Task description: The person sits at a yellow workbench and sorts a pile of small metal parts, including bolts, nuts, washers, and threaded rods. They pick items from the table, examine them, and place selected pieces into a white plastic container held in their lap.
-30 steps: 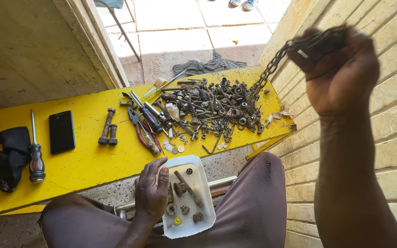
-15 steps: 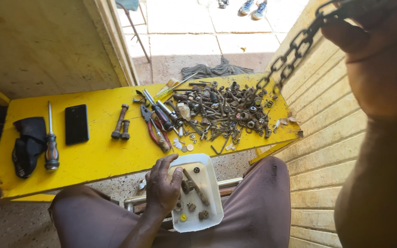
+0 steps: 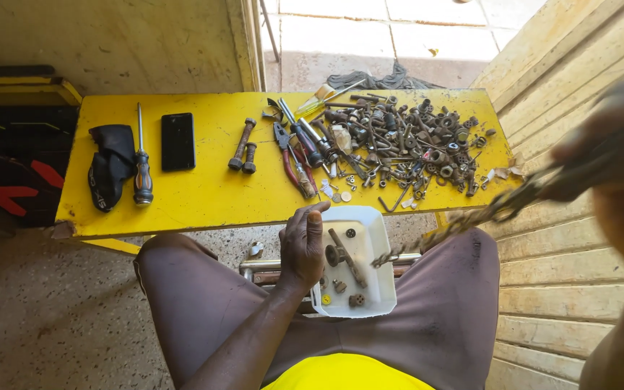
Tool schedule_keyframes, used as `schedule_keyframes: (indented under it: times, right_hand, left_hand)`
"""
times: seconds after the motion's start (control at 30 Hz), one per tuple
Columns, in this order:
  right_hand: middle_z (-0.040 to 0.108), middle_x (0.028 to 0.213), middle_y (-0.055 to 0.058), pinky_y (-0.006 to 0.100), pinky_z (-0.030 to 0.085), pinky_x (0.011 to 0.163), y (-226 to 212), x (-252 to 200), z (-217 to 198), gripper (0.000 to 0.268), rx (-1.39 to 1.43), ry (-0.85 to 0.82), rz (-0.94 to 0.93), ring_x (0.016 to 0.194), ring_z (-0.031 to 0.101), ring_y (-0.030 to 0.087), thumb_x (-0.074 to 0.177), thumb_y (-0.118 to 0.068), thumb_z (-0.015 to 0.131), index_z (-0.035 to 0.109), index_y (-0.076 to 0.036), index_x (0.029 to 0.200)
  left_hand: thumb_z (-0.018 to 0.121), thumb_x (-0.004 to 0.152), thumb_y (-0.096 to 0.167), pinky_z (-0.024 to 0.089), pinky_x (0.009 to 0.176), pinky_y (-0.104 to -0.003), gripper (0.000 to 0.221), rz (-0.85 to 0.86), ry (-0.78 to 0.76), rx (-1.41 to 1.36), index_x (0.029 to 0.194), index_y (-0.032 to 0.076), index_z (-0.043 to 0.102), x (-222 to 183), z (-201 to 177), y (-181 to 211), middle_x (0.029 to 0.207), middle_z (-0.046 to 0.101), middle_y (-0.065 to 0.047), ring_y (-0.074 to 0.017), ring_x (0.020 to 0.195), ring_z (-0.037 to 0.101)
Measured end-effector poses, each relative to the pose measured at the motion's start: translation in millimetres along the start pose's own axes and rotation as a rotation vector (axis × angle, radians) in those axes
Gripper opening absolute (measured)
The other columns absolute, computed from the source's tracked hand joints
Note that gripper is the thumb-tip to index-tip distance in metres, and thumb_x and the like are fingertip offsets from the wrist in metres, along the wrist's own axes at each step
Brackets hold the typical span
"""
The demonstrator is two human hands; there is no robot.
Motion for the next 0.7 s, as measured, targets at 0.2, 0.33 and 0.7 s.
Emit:
schedule_keyframes:
  times: [0.2,0.33,0.7]
  right_hand:
    - [0.072,0.093,0.038,0.055,0.075,0.063,19,-41,147,0.021,0.210,0.065,0.197,0.077,0.085,0.048,0.103,-0.020,0.049,0.057,-0.002,0.108]
    - [0.077,0.082,0.033,0.055,0.071,0.065,92,-68,152,0.020,0.034,0.060,0.461,0.070,0.083,0.041,0.099,-0.010,0.060,0.068,0.007,0.105]
    - [0.083,0.080,0.011,0.042,0.063,0.068,172,-107,200,0.020,-0.807,-0.391,0.823,0.076,0.083,0.026,0.097,-0.032,0.072,0.081,-0.015,0.102]
  left_hand:
    - [0.014,0.112,0.060,0.032,0.118,-0.061,0.071,0.020,0.005,-0.001,0.144,0.023,0.066,2,-2,2,0.137,0.067,-0.013,-0.0337,0.130,0.064]
    - [0.015,0.113,0.058,0.030,0.119,-0.061,0.069,0.022,0.011,0.016,0.144,0.025,0.066,2,1,-3,0.138,0.068,-0.011,-0.0318,0.130,0.064]
    - [0.016,0.114,0.057,0.028,0.120,-0.060,0.066,0.032,0.022,0.052,0.143,0.027,0.066,1,3,-5,0.137,0.068,-0.007,-0.0286,0.130,0.065]
Point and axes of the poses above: each hand's wrist, its own x-axis towards the middle knuckle, its own z-axis out of the palm, y = z × x, the point moved 10 cm from there along x, towards the middle knuckle
